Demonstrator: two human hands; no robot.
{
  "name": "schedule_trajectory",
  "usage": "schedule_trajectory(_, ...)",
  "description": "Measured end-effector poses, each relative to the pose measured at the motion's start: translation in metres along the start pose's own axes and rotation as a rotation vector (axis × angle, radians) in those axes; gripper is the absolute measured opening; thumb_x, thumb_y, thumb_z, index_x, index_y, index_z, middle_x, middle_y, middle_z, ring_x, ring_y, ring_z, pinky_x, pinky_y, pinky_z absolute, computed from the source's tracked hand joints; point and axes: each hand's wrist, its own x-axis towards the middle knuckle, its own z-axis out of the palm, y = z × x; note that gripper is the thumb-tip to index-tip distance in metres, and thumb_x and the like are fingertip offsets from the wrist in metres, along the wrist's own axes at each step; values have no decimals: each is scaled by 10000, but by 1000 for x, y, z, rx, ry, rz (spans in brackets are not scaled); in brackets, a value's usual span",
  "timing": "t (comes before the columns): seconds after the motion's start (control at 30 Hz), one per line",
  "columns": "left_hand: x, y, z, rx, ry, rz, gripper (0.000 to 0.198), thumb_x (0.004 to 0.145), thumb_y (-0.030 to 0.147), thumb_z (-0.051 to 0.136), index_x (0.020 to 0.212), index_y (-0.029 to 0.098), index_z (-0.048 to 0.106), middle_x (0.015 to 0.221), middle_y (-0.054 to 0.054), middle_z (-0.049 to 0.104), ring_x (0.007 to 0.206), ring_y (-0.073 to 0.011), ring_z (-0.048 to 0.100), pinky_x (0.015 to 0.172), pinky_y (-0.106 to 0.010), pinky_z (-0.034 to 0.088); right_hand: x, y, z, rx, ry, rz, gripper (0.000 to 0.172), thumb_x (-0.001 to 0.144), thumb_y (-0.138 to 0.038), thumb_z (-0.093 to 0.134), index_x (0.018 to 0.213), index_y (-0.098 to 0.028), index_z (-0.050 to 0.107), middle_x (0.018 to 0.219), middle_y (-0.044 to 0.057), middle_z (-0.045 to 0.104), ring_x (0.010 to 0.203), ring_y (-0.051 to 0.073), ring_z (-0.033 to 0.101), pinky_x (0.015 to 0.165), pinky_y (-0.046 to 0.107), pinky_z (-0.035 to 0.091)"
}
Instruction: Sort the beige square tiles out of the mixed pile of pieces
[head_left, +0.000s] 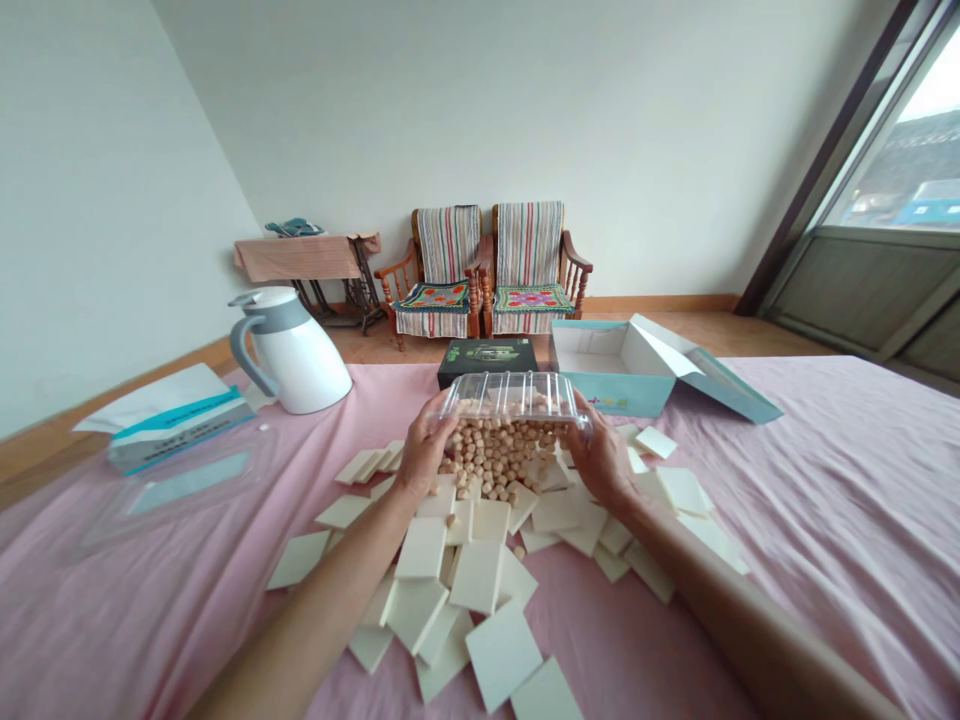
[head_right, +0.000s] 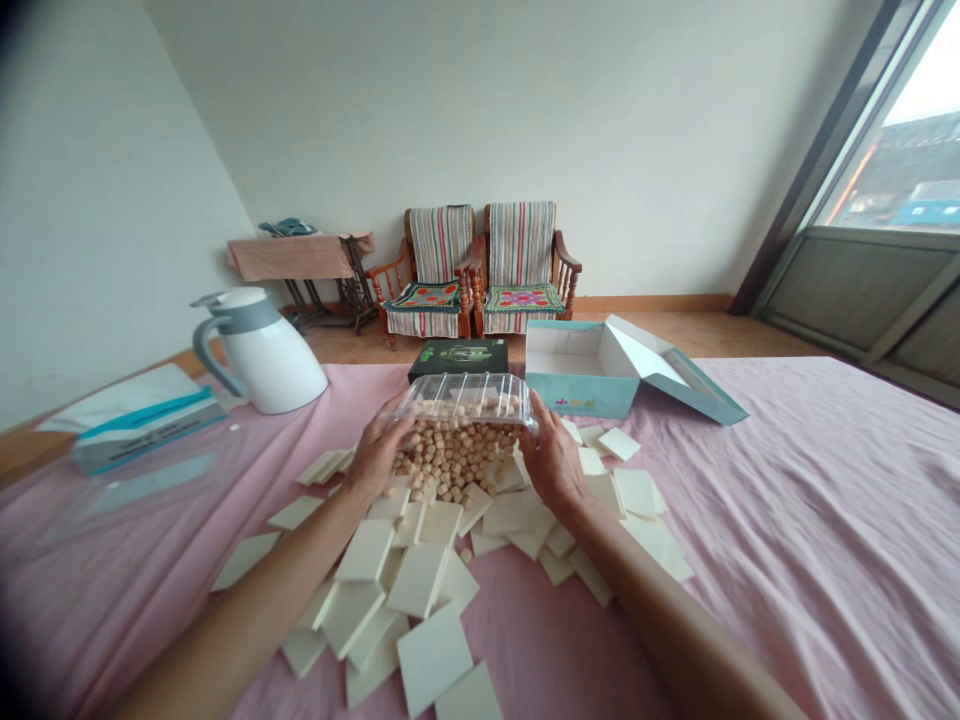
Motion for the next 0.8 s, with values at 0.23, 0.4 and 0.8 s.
schedule_trajectory(0.23,1,-2,-1,-32,-17,15,508,780,407,634,1241,199,586,1199,-71,650,1103,-241,609,1010,-370,430,0,12,9,22,32,-47,591,836,-261,411,1419,-167,391,1200,134,631,1028,265,615,869,417,499)
schedule_trajectory(0.4,3,-3,-1,53,-21,46,551,807,415,595,1305,192,517,1284,-99,593,1210,-267,535,1059,-405,382,-1,14,11,32,68,-56,596,823,-244,424,1416,-191,394,1213,119,629,1006,254,627,860,414,507)
schedule_trajectory(0.8,-152,92,60,723,-1143,1144,377,878,406,491,1226,299,588,1431,-11,456,1340,-246,379,1063,-385,373,3,9,7,33,27,25,571,821,-245,430,1387,-171,427,1199,123,631,980,246,615,873,393,482)
